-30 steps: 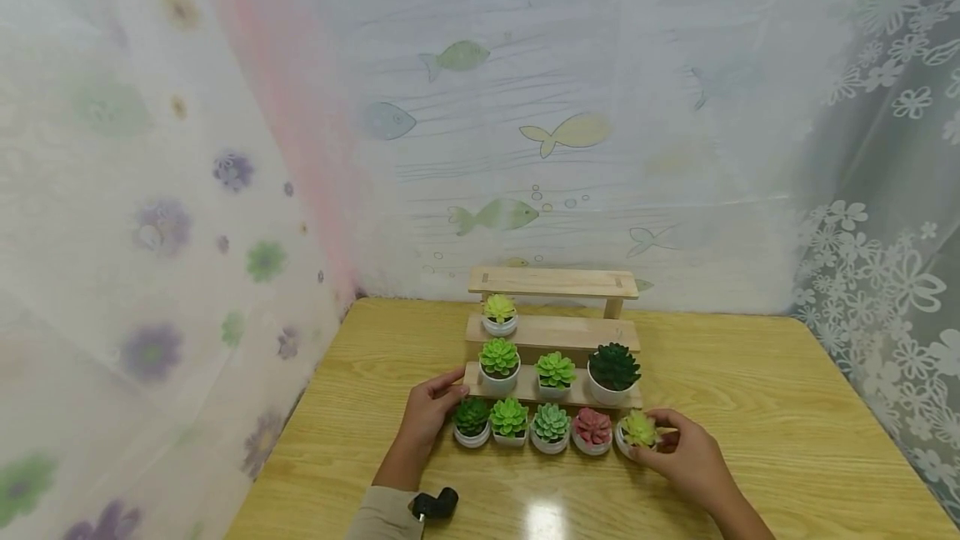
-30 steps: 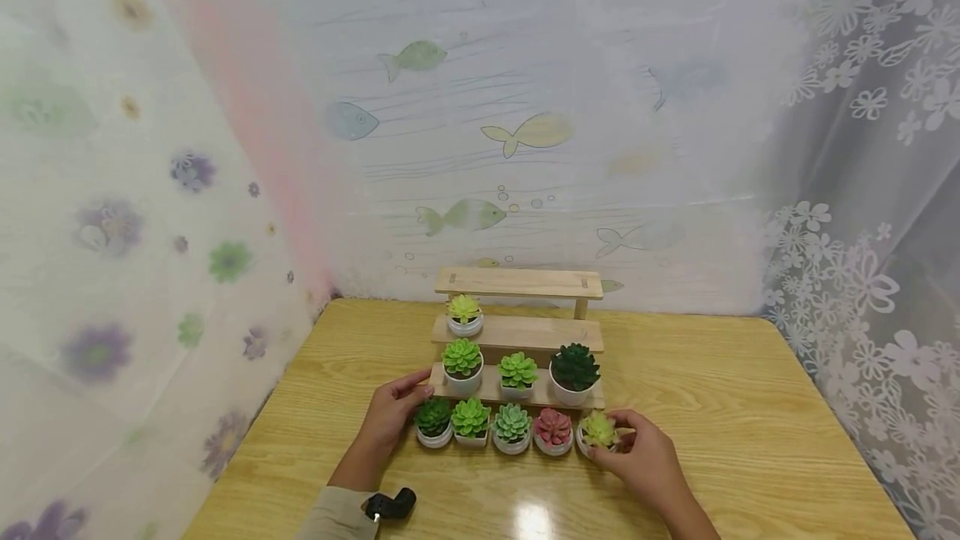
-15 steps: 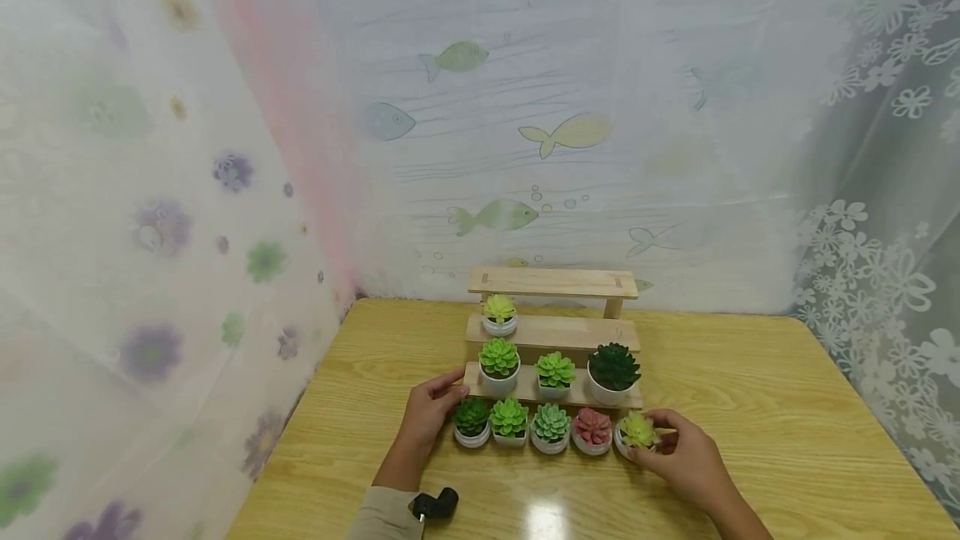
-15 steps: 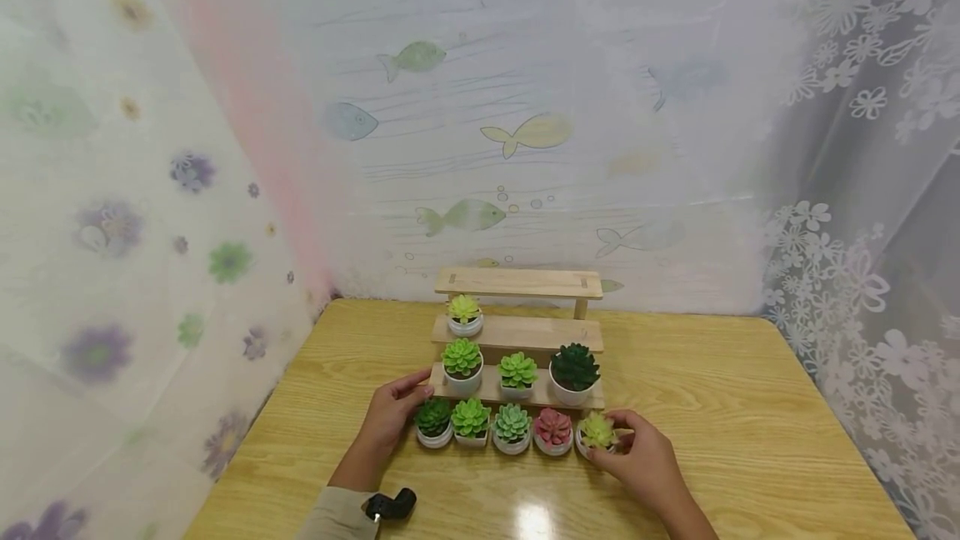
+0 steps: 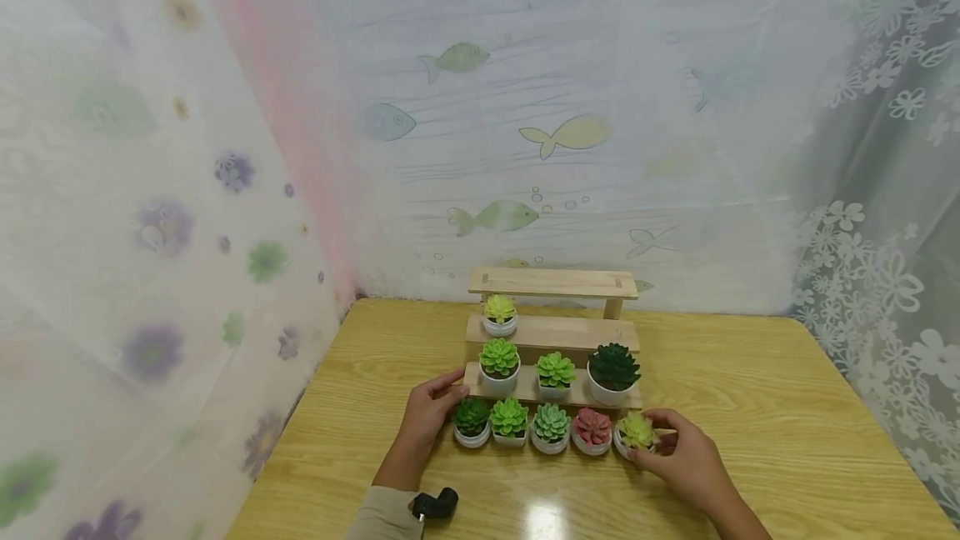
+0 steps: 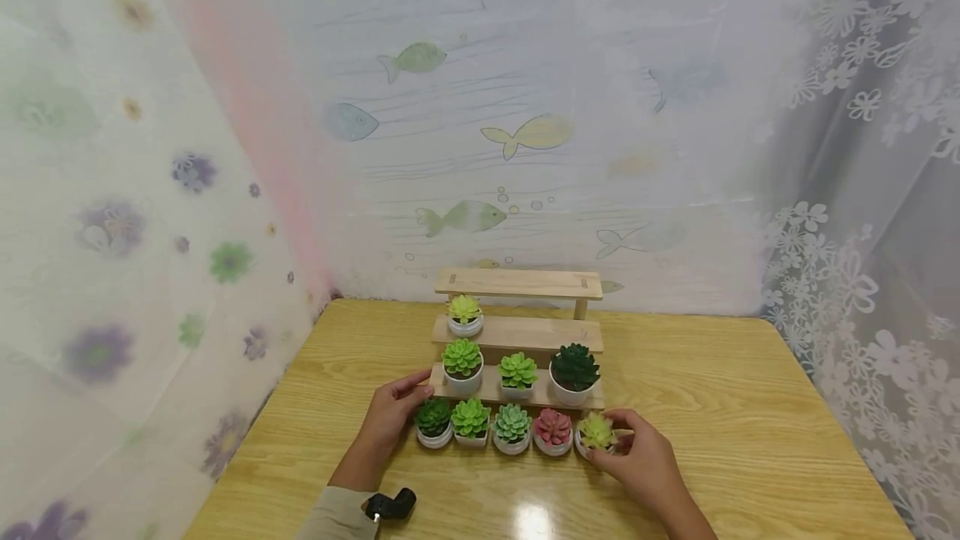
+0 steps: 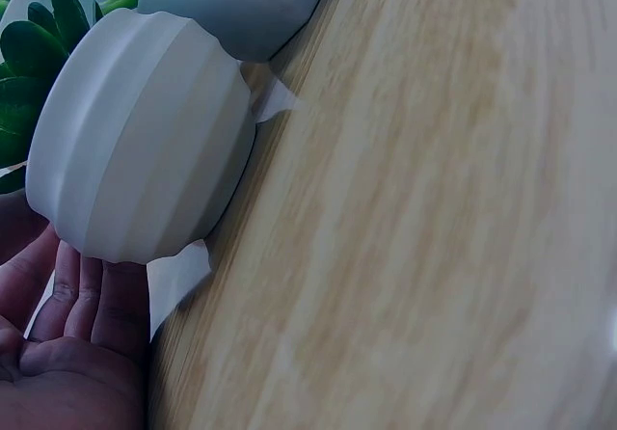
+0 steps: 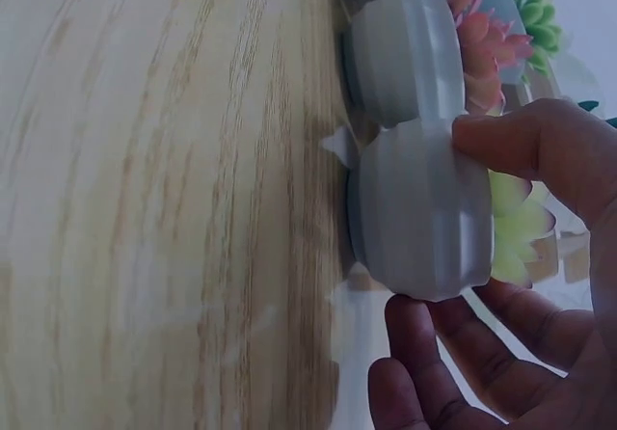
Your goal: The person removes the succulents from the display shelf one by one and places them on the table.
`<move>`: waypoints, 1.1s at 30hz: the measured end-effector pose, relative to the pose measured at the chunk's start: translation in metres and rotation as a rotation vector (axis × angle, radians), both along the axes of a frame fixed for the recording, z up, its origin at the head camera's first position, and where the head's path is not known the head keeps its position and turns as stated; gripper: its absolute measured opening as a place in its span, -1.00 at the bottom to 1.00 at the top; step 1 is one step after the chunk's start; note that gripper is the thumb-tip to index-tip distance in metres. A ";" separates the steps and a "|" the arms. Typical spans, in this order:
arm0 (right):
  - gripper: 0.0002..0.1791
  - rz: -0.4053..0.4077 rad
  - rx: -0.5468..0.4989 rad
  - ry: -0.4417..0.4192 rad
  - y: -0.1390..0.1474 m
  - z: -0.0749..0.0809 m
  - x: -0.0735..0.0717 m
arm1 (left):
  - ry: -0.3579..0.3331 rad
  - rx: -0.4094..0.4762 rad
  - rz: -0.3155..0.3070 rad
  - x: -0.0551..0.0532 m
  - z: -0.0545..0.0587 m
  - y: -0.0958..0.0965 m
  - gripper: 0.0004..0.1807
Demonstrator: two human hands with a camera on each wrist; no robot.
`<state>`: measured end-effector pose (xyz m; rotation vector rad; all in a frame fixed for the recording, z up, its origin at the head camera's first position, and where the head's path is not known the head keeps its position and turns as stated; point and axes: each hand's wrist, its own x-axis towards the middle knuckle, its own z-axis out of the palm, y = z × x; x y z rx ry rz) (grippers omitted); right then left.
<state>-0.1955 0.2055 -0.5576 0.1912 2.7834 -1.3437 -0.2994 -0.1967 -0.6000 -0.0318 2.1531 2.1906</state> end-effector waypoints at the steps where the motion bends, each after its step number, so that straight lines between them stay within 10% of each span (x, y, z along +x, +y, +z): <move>1: -0.17 0.000 0.000 0.000 0.000 0.000 0.000 | -0.001 0.002 0.001 0.000 0.000 0.000 -0.51; 20: -0.14 0.016 0.056 0.148 -0.012 0.036 0.008 | -0.010 0.011 -0.008 -0.001 -0.001 -0.002 -0.51; 33: -0.31 -0.021 0.116 0.517 -0.041 0.072 0.008 | -0.022 0.015 -0.032 0.002 0.001 -0.001 -0.48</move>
